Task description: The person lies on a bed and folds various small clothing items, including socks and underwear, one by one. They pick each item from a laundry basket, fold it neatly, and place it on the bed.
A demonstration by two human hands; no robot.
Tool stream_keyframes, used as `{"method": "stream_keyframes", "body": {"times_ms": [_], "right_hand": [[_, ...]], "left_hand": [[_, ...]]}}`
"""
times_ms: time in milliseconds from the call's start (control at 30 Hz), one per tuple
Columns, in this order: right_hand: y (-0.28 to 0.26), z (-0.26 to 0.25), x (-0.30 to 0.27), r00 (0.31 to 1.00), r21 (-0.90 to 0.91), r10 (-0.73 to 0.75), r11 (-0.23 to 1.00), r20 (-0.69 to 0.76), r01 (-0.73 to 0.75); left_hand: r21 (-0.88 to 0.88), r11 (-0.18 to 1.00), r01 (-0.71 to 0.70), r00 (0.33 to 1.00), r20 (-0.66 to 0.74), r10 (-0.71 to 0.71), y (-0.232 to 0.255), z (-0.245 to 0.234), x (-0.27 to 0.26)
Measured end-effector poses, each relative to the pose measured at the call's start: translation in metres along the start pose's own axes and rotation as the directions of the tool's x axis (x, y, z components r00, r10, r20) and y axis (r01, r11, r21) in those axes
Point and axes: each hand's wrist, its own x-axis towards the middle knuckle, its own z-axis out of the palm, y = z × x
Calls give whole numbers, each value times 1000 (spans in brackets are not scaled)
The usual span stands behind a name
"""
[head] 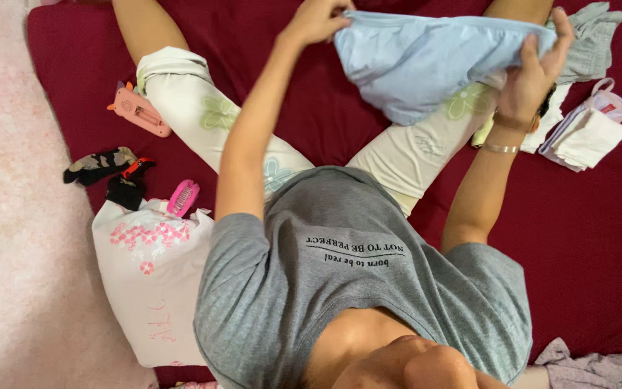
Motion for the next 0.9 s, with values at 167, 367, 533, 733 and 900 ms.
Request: {"method": "stream_keyframes", "body": {"times_ms": [167,367,533,733,900], "right_hand": [[-12,30,-112,895,-923,-347,162,279,350],[70,177,-222,486,-652,479,701,731,288],[110,219,-215,218,-431,376,838,900,335],[125,144,-140,774,-775,222,419,593,473],[156,81,-89,615,-774,473,334,631,538]], "left_hand": [[-210,976,-56,972,-235,5,-57,70,41],[-274,943,-191,894,-444,52,-141,64,1],[-483,871,-91,865,-472,-171,-188,17,-63],[-520,819,241,804,-365,-469,-162,27,-99],[-504,859,95,896,-332,-294,-134,48,-109]]}}
